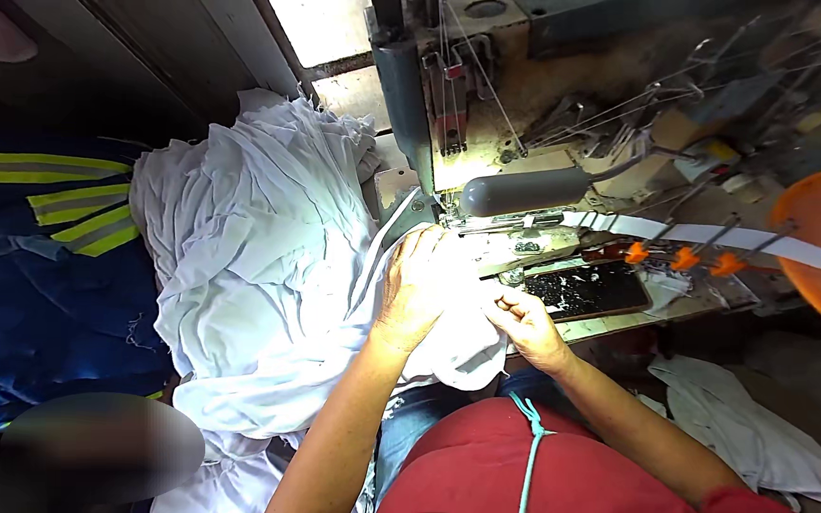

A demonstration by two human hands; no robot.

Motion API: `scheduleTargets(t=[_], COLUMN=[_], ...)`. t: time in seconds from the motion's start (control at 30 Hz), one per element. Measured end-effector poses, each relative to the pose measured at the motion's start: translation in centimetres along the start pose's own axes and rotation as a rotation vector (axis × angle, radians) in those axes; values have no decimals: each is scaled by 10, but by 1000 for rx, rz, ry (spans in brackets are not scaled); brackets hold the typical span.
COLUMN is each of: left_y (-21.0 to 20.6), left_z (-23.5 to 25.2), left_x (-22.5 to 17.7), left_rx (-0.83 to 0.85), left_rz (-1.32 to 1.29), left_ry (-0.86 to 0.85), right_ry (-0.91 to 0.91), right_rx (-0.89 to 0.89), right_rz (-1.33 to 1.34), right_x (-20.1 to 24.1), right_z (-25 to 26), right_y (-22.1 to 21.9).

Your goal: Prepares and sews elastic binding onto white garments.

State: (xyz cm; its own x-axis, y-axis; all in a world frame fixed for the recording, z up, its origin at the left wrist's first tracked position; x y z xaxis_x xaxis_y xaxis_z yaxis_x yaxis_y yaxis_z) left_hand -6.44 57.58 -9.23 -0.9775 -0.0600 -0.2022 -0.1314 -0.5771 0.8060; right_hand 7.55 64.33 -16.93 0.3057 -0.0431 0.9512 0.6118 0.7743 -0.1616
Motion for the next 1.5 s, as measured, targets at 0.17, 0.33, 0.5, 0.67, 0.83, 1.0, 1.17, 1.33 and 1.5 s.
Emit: scheduleTargets(t=[0.17,0.33,0.5,0.67,0.83,1.0,1.17,1.33,1.5], left_y=[0,8,13,-13,27,30,22,45,62], left_z=[-2,7,39,59,39,-33,-60,-67,-68], left_x=[3,8,18,70,61,-7,8,-12,-34], left_rx=[16,45,253,0,-237,134,320,610,599], left_rz=[-40,-136,-30,-21,67,35,224,-55,-305], left_ry=[19,82,125,-32,-74,-326,-383,-350,-351], right_ry=[-16,0,-58,-161,-107,0,21,406,162], right_rx=[-15,-18,-19,-43,-3,63,69,11,773], right_rz=[27,39,18,126,-55,-221,-397,-689,-469], right_x=[-1,-5,-5,-17,-11,3,24,53,59], right_z=[2,7,19,29,31,18,11,-4,-19], right_y=[1,-1,-9,-12,-12,8,12,-8,-50])
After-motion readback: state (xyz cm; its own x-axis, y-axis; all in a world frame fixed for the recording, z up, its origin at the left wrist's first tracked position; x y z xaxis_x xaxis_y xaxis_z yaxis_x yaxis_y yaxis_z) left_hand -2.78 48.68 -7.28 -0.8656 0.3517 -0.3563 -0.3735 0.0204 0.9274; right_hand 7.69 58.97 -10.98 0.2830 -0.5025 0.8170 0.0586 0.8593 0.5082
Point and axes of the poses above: each hand's wrist, its own z-axis towards the middle knuckle, its own y-axis out of the back of the hand, x = y × z, the point moved 6 cm from there along z, towards the middle knuckle, and after that the axes turned 2 degrees about z, right-handed, at the moved point
